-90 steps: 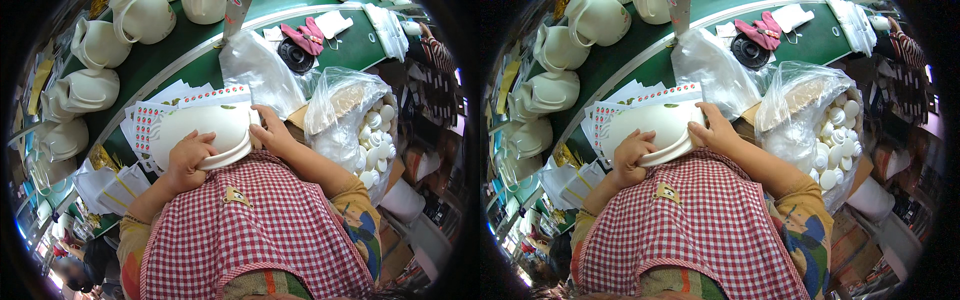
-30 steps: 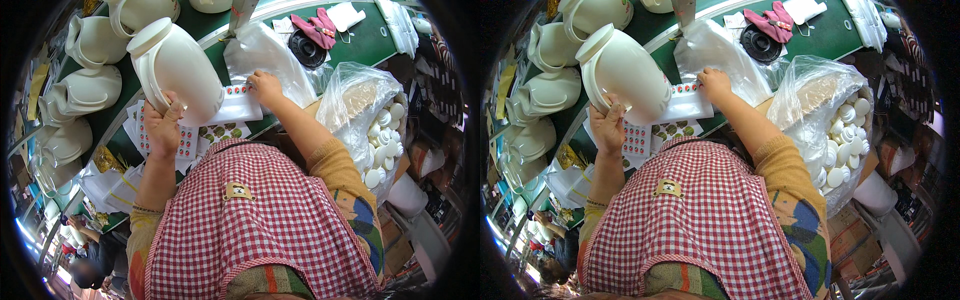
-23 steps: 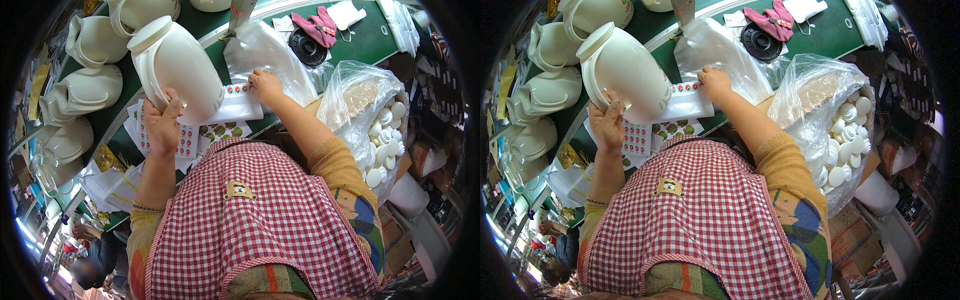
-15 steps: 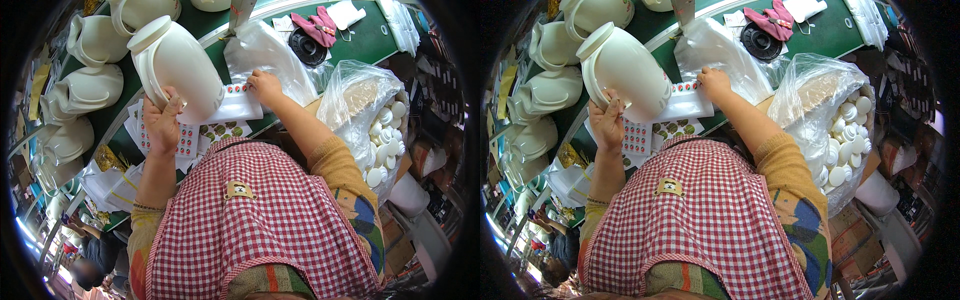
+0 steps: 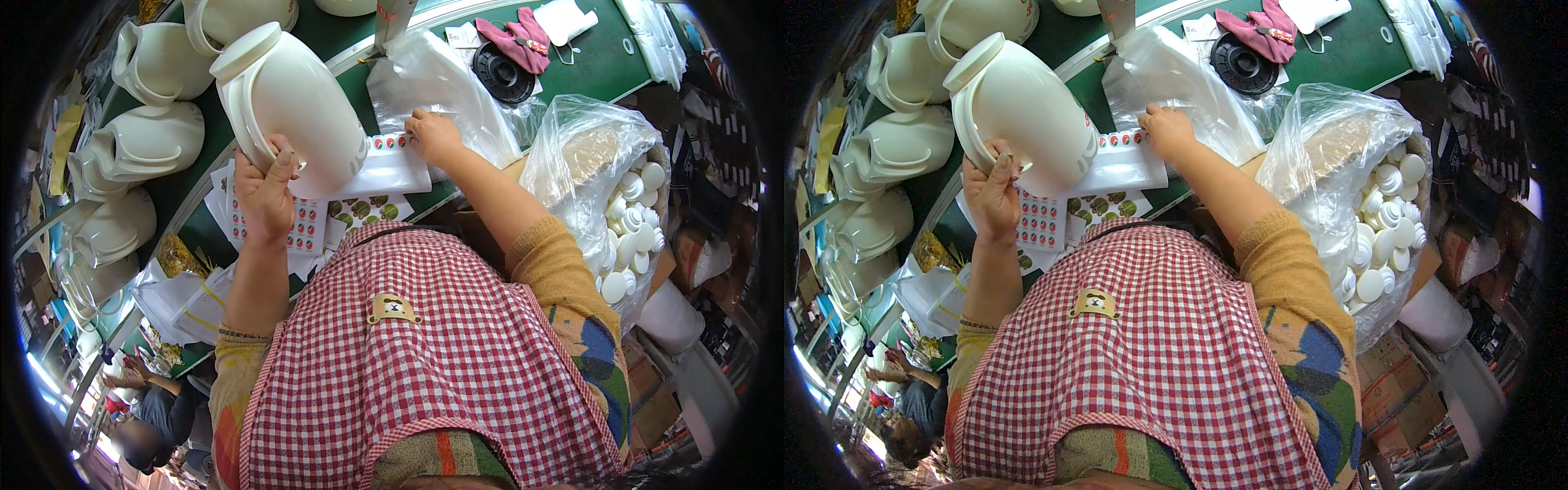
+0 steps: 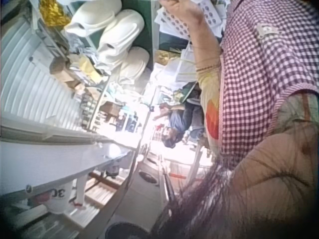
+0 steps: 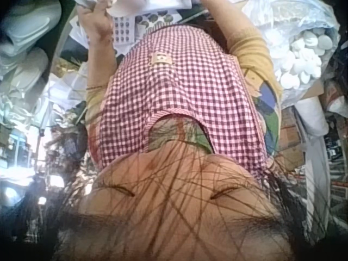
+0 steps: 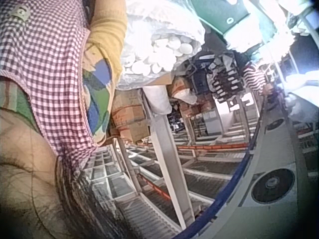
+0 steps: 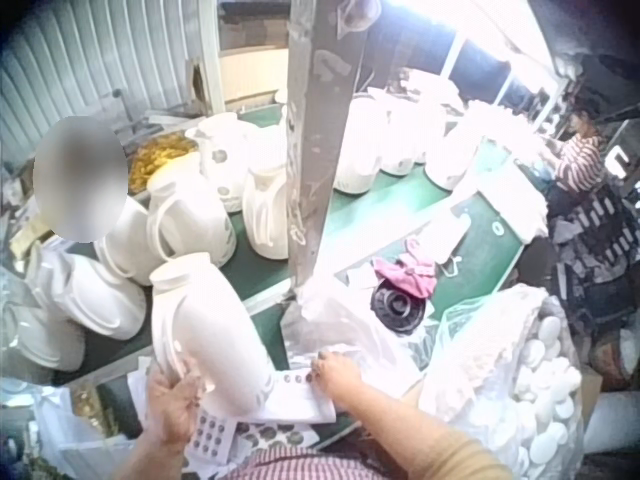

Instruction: The person picks up white plastic pitchers from a table, peels small round stickers from a sheet, and applies one sticker to each pitcher. After applying the sticker, the person places the pitcher back on the table. The process is repeated for several pitchers.

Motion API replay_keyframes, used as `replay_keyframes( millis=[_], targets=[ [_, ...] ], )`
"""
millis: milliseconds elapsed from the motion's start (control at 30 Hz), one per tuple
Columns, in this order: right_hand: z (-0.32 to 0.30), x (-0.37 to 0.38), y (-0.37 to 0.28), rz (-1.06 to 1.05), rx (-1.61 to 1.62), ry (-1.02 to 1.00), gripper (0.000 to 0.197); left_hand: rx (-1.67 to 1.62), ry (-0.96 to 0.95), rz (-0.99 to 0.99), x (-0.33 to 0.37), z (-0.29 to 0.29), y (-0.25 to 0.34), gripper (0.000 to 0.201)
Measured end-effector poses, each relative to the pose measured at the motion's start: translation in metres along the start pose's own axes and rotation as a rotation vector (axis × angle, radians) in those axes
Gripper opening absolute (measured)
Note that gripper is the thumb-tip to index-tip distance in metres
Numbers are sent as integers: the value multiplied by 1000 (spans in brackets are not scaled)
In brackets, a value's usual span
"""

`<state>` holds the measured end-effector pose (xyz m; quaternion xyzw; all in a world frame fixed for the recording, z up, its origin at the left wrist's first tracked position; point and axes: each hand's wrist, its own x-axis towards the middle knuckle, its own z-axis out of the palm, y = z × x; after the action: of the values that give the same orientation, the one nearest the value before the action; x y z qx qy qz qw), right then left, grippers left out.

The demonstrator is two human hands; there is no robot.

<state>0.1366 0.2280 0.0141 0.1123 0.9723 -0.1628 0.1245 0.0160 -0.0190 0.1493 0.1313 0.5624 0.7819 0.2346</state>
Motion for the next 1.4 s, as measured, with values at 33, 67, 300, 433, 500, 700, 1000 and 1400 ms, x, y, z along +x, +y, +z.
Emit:
replay_keyframes(
  millis=[33, 67, 300, 433, 500, 700, 1000, 1400],
  targets=[
    [0, 1, 1, -2, 3, -16, 11, 4, -1, 2, 0, 0, 0, 16],
    [0, 1, 2, -5, 5, -32, 10, 8, -3, 5, 0, 0, 0, 16],
    [-3, -8, -4, -16, -15, -6, 12, 13, -1, 14, 1, 1, -1, 14],
    [-9, -18, -3, 40, 127, -38, 13, 20, 16, 14, 2, 2, -1, 15],
    [-13, -21, 2, 67, 265, -70, 8, 27, 15, 16, 2, 2, 0, 18],
    [-9, -32, 12, 68, 324, -83, 13, 32, 4, 14, 4, 4, -1, 19],
    [14, -38, -2, 123, -6, 95, 14, 40, -4, 40, 1, 5, -5, 19],
    [24, -46, 8, -115, 5, 189, 20, -3, 21, 55, -9, 8, 2, 18]
  ],
)
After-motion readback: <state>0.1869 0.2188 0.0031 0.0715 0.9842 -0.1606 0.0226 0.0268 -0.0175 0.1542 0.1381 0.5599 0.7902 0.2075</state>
